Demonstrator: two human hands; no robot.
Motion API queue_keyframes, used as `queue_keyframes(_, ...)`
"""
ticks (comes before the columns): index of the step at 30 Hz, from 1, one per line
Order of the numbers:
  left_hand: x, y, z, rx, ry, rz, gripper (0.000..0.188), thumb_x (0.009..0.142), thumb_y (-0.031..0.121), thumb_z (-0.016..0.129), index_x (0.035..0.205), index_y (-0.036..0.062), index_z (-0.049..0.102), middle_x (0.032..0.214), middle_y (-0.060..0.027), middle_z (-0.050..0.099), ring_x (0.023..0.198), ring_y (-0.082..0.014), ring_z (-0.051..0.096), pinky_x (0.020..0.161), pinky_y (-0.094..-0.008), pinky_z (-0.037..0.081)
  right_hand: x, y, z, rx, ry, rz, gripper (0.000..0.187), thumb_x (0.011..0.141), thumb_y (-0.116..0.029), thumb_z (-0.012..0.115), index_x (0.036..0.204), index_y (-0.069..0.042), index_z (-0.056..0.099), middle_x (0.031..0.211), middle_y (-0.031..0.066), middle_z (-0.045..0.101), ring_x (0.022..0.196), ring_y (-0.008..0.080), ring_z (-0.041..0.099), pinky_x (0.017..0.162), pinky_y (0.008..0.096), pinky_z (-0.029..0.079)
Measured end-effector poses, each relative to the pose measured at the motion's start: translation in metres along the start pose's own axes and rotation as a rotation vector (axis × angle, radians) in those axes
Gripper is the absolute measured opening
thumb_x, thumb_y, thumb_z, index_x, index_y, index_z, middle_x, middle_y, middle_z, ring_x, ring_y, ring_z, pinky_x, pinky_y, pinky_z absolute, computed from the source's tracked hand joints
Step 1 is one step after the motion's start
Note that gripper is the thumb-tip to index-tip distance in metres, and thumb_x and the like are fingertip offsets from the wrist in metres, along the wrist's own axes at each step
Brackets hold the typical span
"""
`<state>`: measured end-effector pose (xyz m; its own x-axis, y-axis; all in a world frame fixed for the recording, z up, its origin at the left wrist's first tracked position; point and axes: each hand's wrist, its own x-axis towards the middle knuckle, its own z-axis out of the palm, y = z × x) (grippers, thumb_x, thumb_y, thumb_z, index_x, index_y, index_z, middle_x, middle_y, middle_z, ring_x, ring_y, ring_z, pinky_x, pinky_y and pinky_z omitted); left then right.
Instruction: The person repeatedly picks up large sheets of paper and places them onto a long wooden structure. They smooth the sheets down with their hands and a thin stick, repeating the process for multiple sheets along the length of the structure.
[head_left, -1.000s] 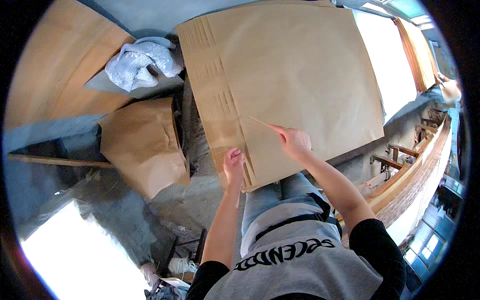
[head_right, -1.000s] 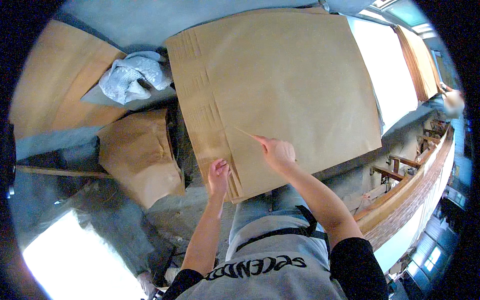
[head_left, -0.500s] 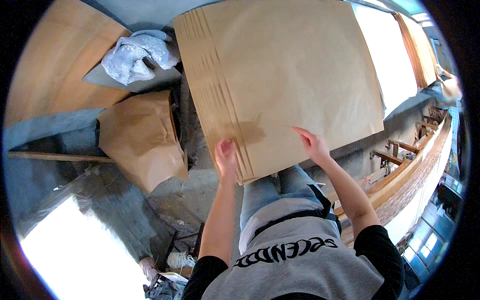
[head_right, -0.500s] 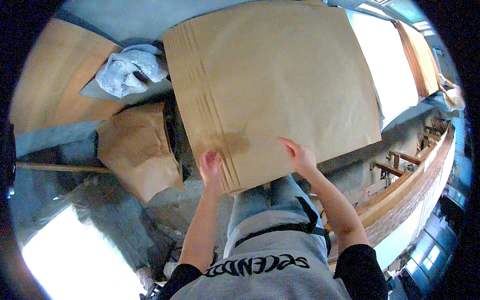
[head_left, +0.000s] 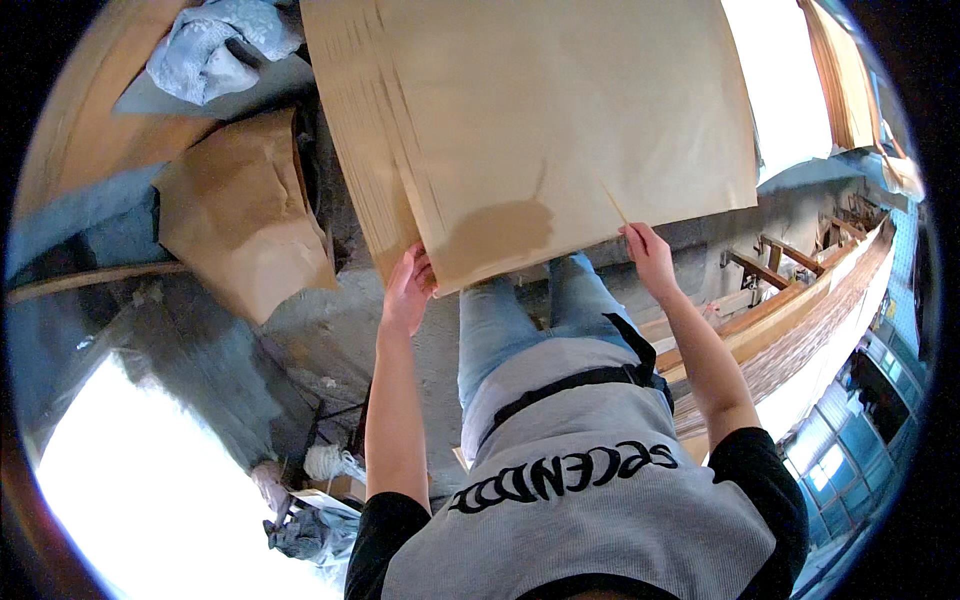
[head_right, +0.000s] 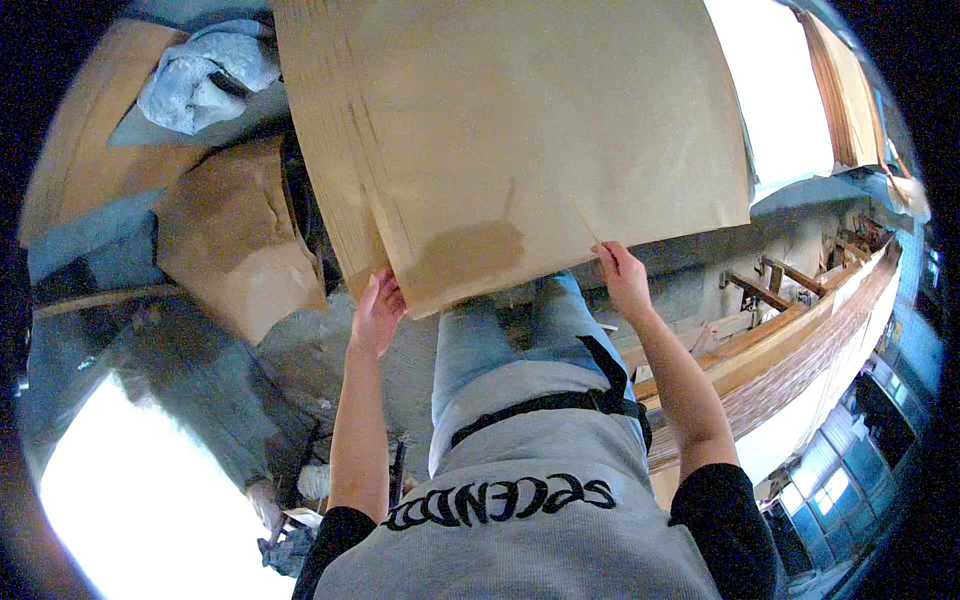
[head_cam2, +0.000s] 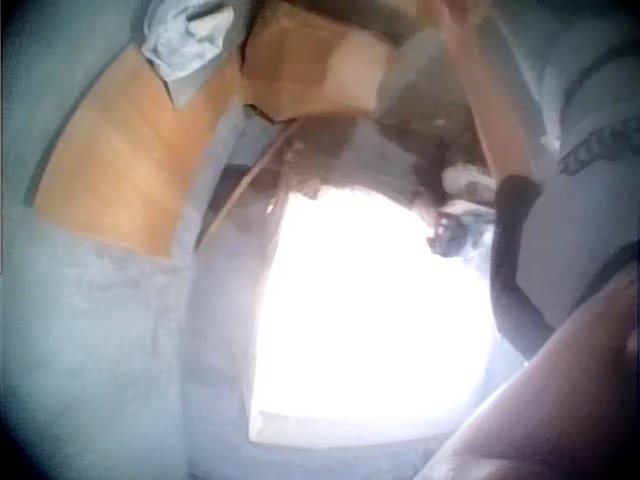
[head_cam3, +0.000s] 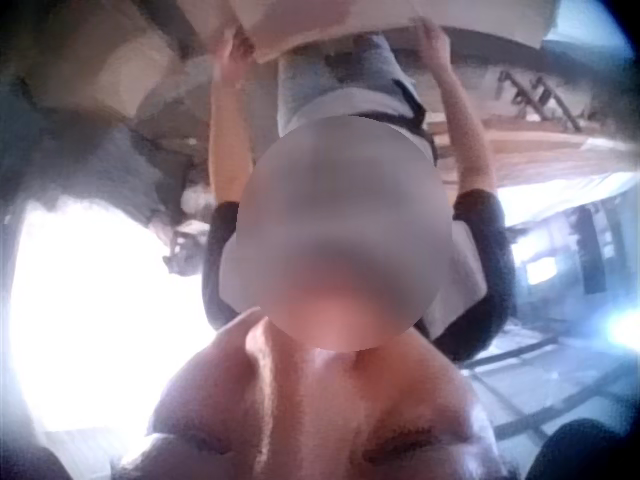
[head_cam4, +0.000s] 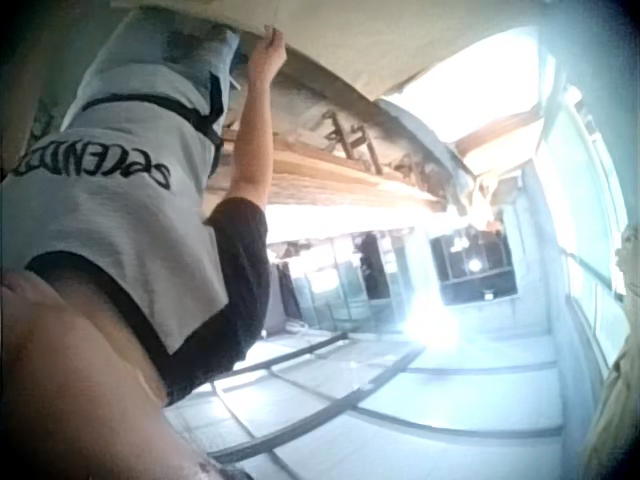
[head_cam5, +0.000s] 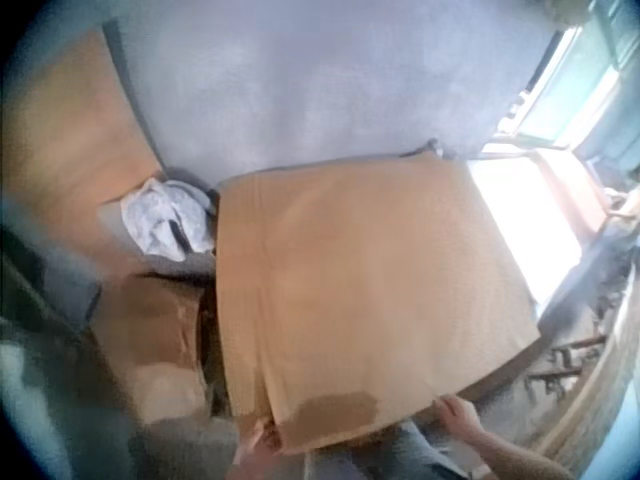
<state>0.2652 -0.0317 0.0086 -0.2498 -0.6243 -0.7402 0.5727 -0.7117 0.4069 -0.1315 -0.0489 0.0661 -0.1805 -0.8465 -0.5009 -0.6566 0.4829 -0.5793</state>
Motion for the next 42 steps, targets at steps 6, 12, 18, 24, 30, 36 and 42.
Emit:
queue_keyframes(6, -0.003, -0.067, 0.045, -0.118, -0.013, 0.067, 0.046, 0.083, 0.038, 0.049, 0.118, 0.0101, 0.04, 0.119, -0.0076, 0.045, 0.11, -0.024, 0.044, 0.087, -0.0392, 0.039, 0.014, 0.02, 0.0, 0.194, -0.181, -0.09, 0.018, 0.083, -0.018, 0.051, 0.093, -0.003, 0.054, 0.068, 0.0089, 0.056, 0.061, 0.0131, 0.05, 0.058, 0.0272, 0.043)
queue_keyframes(12, 0.057, -0.134, 0.144, -0.201, 0.05, -0.009, 0.029, 0.082, 0.026, 0.056, 0.1, 0.0045, 0.049, 0.088, -0.0088, 0.058, 0.08, -0.0192, 0.057, 0.062, -0.0304, 0.046, 0.009, 0.053, -0.029, 0.186, -0.674, -0.189, 0.018, 0.072, -0.024, 0.067, 0.082, -0.009, 0.067, 0.068, 0.0001, 0.053, 0.062, 0.0087, 0.047, 0.055, 0.0235, 0.038)
queue_keyframes(18, 0.093, -0.152, 0.197, -0.19, 0.422, 0.099, 0.022, 0.084, 0.025, 0.053, 0.094, 0.0057, 0.051, 0.078, -0.0051, 0.055, 0.057, -0.0127, 0.048, 0.043, -0.0227, 0.035, 0.03, 0.103, -0.062, 0.52, -0.774, 0.193, 0.03, 0.08, -0.032, 0.059, 0.096, -0.007, 0.063, 0.063, -0.005, 0.045, 0.054, 0.0057, 0.039, 0.051, 0.0195, 0.033)
queue_keyframes(24, 0.071, -0.128, 0.213, -0.162, 0.433, 0.141, 0.021, 0.085, 0.025, 0.052, 0.094, 0.0055, 0.051, 0.075, -0.0037, 0.054, 0.048, -0.0116, 0.04, 0.04, -0.0208, 0.031, 0.063, 0.17, -0.106, 1.401, -0.597, 0.41, 0.026, 0.083, -0.033, 0.054, 0.084, -0.008, 0.054, 0.057, -0.0037, 0.038, 0.047, 0.0051, 0.032, 0.04, 0.0192, 0.024)
queue_keyframes(30, 0.069, -0.127, 0.195, -0.116, 0.515, 0.044, 0.025, 0.084, 0.027, 0.054, 0.096, 0.0065, 0.048, 0.073, -0.0049, 0.053, 0.048, -0.0138, 0.046, 0.037, -0.0244, 0.037, 0.089, 0.171, -0.154, 1.233, -0.492, 0.6, 0.022, 0.085, -0.029, 0.05, 0.074, -0.009, 0.052, 0.052, 0.0009, 0.047, 0.039, 0.0084, 0.037, 0.036, 0.0202, 0.027)
queue_keyframes(36, 0.058, -0.171, 0.207, 0.357, 0.754, 0.316, 0.035, 0.084, 0.026, 0.052, 0.107, 0.0015, 0.042, 0.081, -0.0082, 0.056, 0.052, -0.0159, 0.052, 0.04, -0.026, 0.041, 0.08, 0.198, -0.109, 0.44, -0.124, -0.048, 0.021, 0.085, -0.02, 0.052, 0.071, -0.005, 0.05, 0.048, 0.0015, 0.046, 0.039, 0.0117, 0.044, 0.033, 0.0245, 0.033)
queue_keyframes(42, 0.071, -0.247, 0.127, 0.195, 0.609, 0.562, 0.027, 0.083, 0.021, 0.052, 0.1, 0.0019, 0.049, 0.082, -0.0067, 0.056, 0.055, -0.0144, 0.053, 0.045, -0.0247, 0.042, 0.038, 0.168, -0.111, 0.221, -0.013, 0.044, 0.027, 0.083, -0.029, 0.054, 0.087, -0.003, 0.056, 0.055, 0.0016, 0.048, 0.043, 0.01, 0.044, 0.038, 0.0235, 0.035)
